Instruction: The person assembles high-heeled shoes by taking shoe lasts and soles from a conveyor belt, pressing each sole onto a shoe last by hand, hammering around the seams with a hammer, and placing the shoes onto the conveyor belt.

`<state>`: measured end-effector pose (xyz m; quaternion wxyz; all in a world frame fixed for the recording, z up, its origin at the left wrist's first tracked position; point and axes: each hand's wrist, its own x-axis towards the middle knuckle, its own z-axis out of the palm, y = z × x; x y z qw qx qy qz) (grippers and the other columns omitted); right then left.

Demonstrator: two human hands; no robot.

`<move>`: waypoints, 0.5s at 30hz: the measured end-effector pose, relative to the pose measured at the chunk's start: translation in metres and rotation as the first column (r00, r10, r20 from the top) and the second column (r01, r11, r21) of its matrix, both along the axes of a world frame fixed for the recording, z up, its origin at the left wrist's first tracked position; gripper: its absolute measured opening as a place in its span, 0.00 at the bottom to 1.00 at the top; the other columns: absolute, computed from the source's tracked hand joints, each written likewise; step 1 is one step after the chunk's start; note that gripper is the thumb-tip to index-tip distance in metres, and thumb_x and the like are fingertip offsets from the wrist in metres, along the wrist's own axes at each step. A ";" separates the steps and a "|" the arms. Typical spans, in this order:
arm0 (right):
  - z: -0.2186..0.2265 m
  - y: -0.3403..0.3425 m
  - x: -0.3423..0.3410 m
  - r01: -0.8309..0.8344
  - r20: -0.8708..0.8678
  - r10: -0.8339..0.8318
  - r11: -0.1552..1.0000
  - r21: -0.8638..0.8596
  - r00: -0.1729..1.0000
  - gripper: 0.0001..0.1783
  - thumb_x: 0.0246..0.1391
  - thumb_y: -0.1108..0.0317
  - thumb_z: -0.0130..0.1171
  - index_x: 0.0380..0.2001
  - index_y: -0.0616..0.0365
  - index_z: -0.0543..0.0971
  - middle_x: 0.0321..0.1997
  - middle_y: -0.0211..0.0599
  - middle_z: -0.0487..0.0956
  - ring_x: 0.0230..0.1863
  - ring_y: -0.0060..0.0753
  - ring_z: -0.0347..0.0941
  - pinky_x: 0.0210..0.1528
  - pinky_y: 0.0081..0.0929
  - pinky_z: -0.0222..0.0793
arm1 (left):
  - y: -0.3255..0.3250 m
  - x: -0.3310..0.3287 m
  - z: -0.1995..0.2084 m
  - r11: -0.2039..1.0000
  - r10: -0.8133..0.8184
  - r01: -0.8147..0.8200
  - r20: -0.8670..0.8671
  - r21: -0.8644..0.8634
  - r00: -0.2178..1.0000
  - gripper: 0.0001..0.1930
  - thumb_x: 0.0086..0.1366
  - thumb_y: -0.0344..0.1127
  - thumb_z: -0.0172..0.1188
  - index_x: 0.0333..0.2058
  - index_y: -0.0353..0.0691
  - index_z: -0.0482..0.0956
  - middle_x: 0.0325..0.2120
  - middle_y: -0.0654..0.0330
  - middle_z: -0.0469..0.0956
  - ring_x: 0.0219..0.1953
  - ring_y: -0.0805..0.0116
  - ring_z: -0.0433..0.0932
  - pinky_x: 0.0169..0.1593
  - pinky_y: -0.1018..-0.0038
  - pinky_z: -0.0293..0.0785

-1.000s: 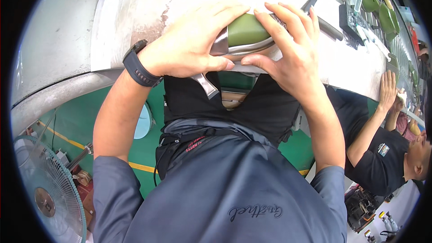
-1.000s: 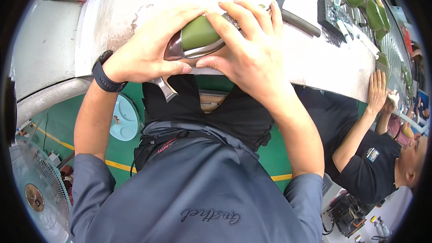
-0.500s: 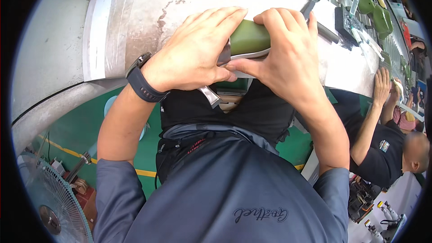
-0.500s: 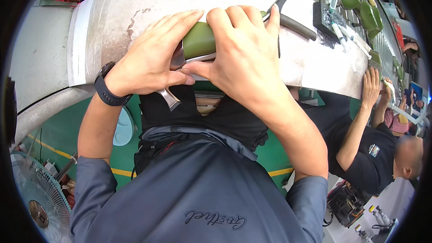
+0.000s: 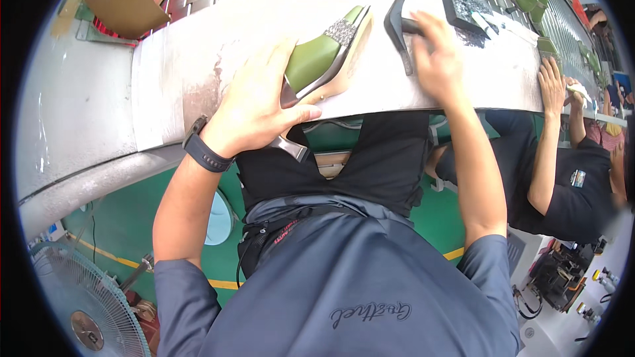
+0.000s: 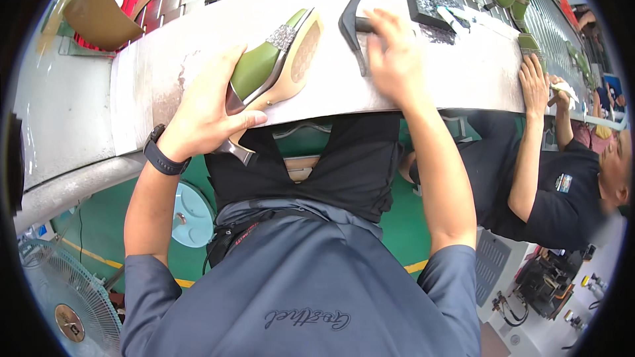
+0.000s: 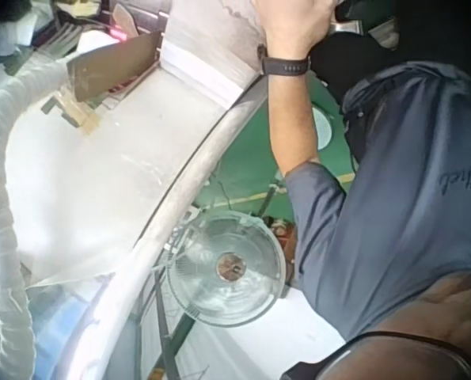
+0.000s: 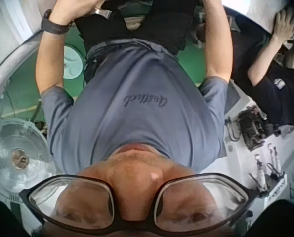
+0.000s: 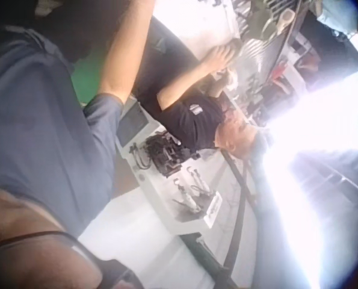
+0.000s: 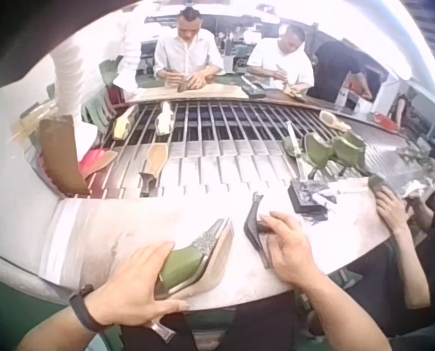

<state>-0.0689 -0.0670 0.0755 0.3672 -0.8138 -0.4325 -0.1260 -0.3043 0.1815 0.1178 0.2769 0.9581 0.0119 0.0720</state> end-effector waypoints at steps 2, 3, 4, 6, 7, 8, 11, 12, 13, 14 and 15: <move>-0.004 -0.002 -0.010 0.019 0.180 0.006 0.990 -0.138 0.984 0.28 0.56 0.79 0.59 0.60 0.46 0.83 0.58 0.50 0.80 0.57 0.56 0.78 0.59 0.45 0.76 | -0.001 0.009 0.005 1.000 -0.004 0.004 -0.026 0.014 1.000 0.55 0.54 0.47 0.81 0.74 0.33 0.59 0.68 0.40 0.67 0.71 0.41 0.66 0.73 0.55 0.61; -0.003 -0.002 -0.012 0.018 0.233 0.020 0.987 -0.158 0.972 0.30 0.55 0.79 0.59 0.61 0.44 0.82 0.56 0.50 0.80 0.55 0.56 0.78 0.57 0.46 0.76 | -0.003 0.014 0.007 1.000 -0.005 0.005 -0.051 0.016 0.999 0.55 0.54 0.48 0.81 0.74 0.33 0.59 0.68 0.40 0.68 0.70 0.42 0.67 0.73 0.54 0.62; 0.000 -0.002 -0.012 0.025 0.231 0.011 0.988 -0.153 0.973 0.30 0.55 0.79 0.59 0.61 0.44 0.82 0.56 0.50 0.80 0.55 0.56 0.78 0.57 0.46 0.76 | -0.006 0.022 0.009 1.000 -0.012 0.013 -0.053 0.022 0.999 0.55 0.54 0.48 0.81 0.74 0.33 0.59 0.68 0.40 0.68 0.70 0.42 0.67 0.73 0.54 0.62; 0.010 0.004 -0.013 0.027 0.214 0.033 0.962 -0.271 0.976 0.30 0.54 0.78 0.59 0.61 0.47 0.81 0.52 0.49 0.81 0.49 0.55 0.79 0.53 0.47 0.77 | -0.013 0.036 0.011 0.998 -0.047 0.045 0.074 0.037 0.996 0.56 0.53 0.46 0.81 0.75 0.35 0.59 0.67 0.41 0.70 0.68 0.42 0.70 0.71 0.54 0.64; 0.012 0.006 -0.018 0.031 0.210 0.027 0.964 -0.266 0.977 0.30 0.54 0.78 0.59 0.61 0.47 0.81 0.52 0.49 0.81 0.49 0.55 0.79 0.53 0.47 0.77 | -0.016 0.041 0.011 0.998 -0.053 0.050 0.069 0.042 0.996 0.56 0.53 0.46 0.81 0.75 0.35 0.59 0.67 0.41 0.70 0.68 0.42 0.70 0.71 0.54 0.64; 0.017 0.009 -0.025 0.087 0.150 -0.040 0.942 -0.324 0.988 0.29 0.54 0.78 0.59 0.60 0.48 0.81 0.49 0.49 0.81 0.46 0.54 0.80 0.51 0.46 0.78 | -0.018 0.046 0.011 0.995 -0.083 0.077 0.082 0.069 0.993 0.56 0.52 0.46 0.82 0.75 0.37 0.59 0.67 0.41 0.70 0.68 0.42 0.70 0.71 0.54 0.64; 0.017 0.002 -0.038 0.091 0.009 -0.093 0.955 -0.281 0.996 0.23 0.54 0.77 0.62 0.56 0.56 0.81 0.47 0.50 0.81 0.40 0.53 0.80 0.47 0.41 0.79 | -0.018 0.052 0.013 0.992 -0.112 0.107 0.093 0.064 0.989 0.57 0.51 0.44 0.82 0.76 0.42 0.59 0.66 0.42 0.72 0.67 0.41 0.72 0.70 0.55 0.67; 0.028 0.002 -0.048 -0.044 -0.106 0.029 0.988 -0.145 0.994 0.22 0.55 0.77 0.64 0.55 0.58 0.82 0.47 0.48 0.82 0.42 0.49 0.82 0.48 0.38 0.79 | -0.017 0.051 0.013 0.994 -0.105 0.105 0.076 0.008 0.992 0.56 0.51 0.43 0.82 0.75 0.42 0.59 0.65 0.42 0.73 0.66 0.41 0.73 0.69 0.55 0.69; 0.035 0.004 -0.058 -0.167 -0.203 0.165 0.986 0.008 0.965 0.20 0.56 0.78 0.66 0.54 0.60 0.82 0.48 0.47 0.82 0.45 0.44 0.83 0.48 0.34 0.79 | -0.016 0.050 0.013 0.994 -0.096 0.099 0.059 -0.048 0.994 0.56 0.50 0.42 0.82 0.75 0.41 0.60 0.64 0.41 0.74 0.65 0.41 0.74 0.68 0.56 0.71; 0.037 0.002 -0.067 -0.160 -0.212 0.157 0.987 0.004 0.965 0.20 0.56 0.78 0.66 0.54 0.60 0.82 0.48 0.47 0.82 0.45 0.44 0.83 0.48 0.34 0.79 | -0.019 0.053 0.017 0.994 -0.098 0.100 0.032 -0.044 0.995 0.56 0.50 0.40 0.83 0.75 0.41 0.60 0.63 0.41 0.76 0.63 0.39 0.76 0.65 0.57 0.74; 0.039 0.004 -0.076 -0.099 -0.408 0.184 0.970 0.220 0.895 0.19 0.57 0.78 0.67 0.53 0.62 0.82 0.49 0.44 0.83 0.46 0.39 0.83 0.49 0.30 0.79 | -0.020 0.054 0.018 0.994 -0.098 0.099 0.022 -0.047 0.995 0.56 0.50 0.40 0.83 0.75 0.41 0.60 0.63 0.41 0.76 0.63 0.39 0.76 0.65 0.57 0.74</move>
